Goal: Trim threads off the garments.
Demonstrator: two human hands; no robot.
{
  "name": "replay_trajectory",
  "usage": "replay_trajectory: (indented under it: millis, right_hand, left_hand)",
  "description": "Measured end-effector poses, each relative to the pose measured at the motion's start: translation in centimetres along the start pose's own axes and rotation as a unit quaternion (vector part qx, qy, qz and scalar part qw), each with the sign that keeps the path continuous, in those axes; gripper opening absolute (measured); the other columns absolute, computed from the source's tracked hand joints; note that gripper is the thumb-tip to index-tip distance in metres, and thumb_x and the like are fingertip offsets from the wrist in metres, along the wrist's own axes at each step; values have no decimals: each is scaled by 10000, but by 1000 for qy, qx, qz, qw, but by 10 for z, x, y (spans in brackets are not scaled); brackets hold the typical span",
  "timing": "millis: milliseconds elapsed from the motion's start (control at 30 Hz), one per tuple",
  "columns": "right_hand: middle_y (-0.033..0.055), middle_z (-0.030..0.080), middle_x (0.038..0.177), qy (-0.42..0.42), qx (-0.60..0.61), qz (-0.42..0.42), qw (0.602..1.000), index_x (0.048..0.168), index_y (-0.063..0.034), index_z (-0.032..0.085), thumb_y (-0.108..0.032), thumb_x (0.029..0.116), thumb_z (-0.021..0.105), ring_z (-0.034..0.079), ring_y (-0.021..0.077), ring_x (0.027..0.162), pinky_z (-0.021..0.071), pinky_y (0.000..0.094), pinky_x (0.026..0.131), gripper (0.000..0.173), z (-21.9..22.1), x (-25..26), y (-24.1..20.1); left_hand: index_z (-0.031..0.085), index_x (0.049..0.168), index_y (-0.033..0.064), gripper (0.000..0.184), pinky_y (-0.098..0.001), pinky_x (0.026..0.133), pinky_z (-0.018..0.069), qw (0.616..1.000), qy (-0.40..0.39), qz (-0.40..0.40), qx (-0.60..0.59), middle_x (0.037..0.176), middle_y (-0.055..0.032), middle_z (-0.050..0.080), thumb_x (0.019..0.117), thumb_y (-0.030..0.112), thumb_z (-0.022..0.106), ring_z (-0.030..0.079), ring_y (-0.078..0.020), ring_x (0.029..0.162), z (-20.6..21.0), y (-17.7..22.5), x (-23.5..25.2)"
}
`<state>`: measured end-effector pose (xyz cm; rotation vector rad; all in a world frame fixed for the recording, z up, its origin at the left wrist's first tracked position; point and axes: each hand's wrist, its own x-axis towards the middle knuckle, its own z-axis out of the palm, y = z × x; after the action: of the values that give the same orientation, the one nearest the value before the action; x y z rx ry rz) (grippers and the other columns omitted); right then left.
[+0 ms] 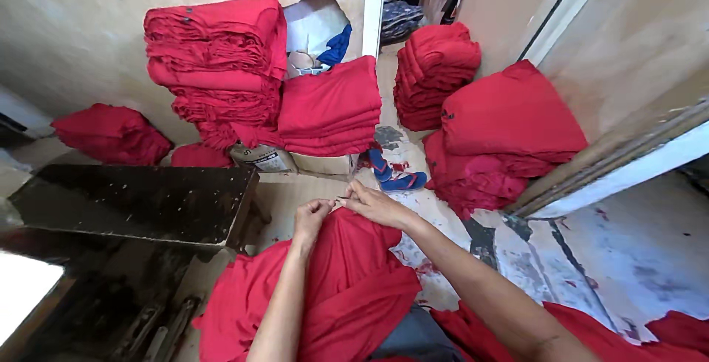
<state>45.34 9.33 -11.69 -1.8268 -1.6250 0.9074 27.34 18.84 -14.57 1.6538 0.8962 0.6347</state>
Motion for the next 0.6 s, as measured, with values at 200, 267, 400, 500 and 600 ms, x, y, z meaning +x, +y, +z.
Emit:
replay_trajectory:
  millis: [200, 267, 400, 500, 600]
  right_hand:
    - [231, 675, 1108, -17, -74, 18, 997, 1299, -4, 566, -369, 1075, 499, 652, 400, 1075, 467, 613, 952, 433, 9, -6, -3]
    - [234, 676, 1131, -16, -85, 23, 996, 1302, -5, 568, -356, 1078, 496, 647, 405, 1108, 463, 615, 965, 422, 11, -7, -9]
    - [224, 680, 1122, -11, -90, 16, 996, 1278, -15, 583, -344, 1081, 488, 649, 398, 1103, 464, 611, 960, 395, 15, -5, -12]
    - [209, 681, 1072, -17, -84, 9, 996, 1254, -15, 591, -326, 1084, 481, 659, 381, 1043, 471, 601, 936, 371, 17, -5, -12]
    - [183, 683, 1014, -9, -53, 7, 999, 1247, -18, 597, -343, 1082, 481, 667, 353, 981, 486, 587, 913, 383, 16, -6, -7]
  left_hand:
    - [755, 1003, 4, 149, -290, 819, 541, 1000, 14, 17, 3, 940, -53, 738, 972, 124, 672, 665, -81, 842, 2, -3, -1]
    - [757, 1004, 4, 151, -293, 826, 541, 1000, 17, 15, -1, 950, -60, 741, 971, 125, 675, 670, -86, 856, 3, -3, -2]
    - [768, 986, 16, 147, -288, 819, 548, 1000, 12, 23, -4, 937, -47, 748, 965, 134, 683, 678, -80, 853, 3, -2, -2]
    - [771, 973, 28, 138, -269, 793, 537, 1000, 13, 20, 0, 900, -20, 743, 965, 136, 685, 662, -56, 812, 3, 3, -1]
    - [764, 966, 1, 134, -258, 736, 532, 997, 70, 10, -16, 832, -35, 719, 972, 99, 673, 639, -66, 742, 3, 3, 3]
